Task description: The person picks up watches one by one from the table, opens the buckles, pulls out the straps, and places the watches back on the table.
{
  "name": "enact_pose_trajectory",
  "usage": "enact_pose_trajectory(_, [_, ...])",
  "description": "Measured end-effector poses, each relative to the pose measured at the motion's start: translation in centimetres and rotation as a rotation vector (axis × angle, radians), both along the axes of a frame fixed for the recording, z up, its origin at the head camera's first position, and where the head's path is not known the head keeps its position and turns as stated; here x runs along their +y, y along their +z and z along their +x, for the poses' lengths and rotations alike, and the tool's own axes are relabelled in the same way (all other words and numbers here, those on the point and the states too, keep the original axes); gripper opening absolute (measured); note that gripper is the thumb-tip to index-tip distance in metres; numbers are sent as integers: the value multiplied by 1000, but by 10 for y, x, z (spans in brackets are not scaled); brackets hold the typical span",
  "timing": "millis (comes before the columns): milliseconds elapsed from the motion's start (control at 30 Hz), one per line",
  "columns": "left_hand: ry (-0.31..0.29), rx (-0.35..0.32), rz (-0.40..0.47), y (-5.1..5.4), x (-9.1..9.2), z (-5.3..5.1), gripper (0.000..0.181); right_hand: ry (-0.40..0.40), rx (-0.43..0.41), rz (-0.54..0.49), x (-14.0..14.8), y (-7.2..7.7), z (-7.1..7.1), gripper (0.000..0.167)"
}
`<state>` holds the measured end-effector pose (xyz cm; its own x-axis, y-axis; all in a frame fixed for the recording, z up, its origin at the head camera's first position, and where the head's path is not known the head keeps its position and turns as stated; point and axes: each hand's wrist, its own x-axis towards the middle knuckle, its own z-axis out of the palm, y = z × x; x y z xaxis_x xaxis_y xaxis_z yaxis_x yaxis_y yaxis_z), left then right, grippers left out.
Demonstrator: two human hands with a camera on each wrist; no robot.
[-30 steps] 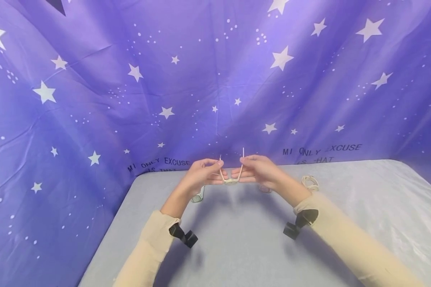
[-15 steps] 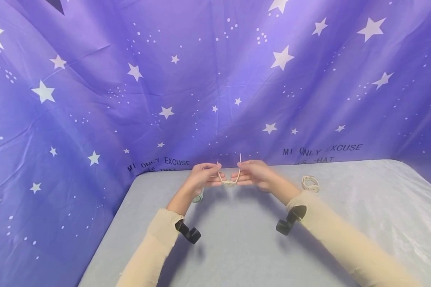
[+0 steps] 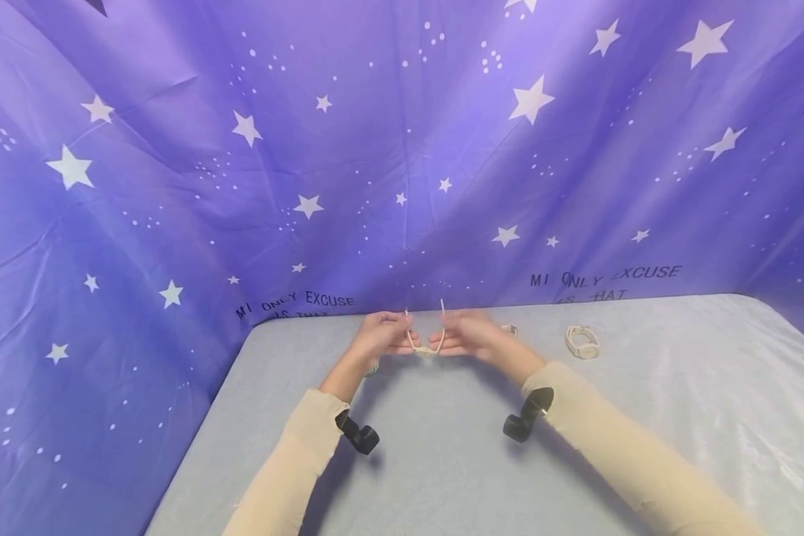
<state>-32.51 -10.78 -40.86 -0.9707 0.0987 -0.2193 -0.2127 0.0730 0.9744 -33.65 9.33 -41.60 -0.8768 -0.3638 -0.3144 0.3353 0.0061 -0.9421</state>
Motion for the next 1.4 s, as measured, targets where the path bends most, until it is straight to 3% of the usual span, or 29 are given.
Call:
enact_pose_trajectory(333, [18,20,-112,-18,2,-5,27,10,44,3,-7,-13,1,47])
enact_pose_trajectory(567, [30,8,-117,-26,3,-5,26,-19,30,4,-9,-18,1,42])
enact_pose_trajectory(767, [4,8,-107,-32,3,-6,25,-36,20,19,-11,-27,-2,43])
enact_pose_trajectory(1200, [-25,-20,-198,-33,3,-8,23,-16,69,52,-12,-34,-5,42])
enact_pose_trajectory(1400, [-26,-23,-202,-32,3,-9,22,-43,87,76,-14,-33,-6,41])
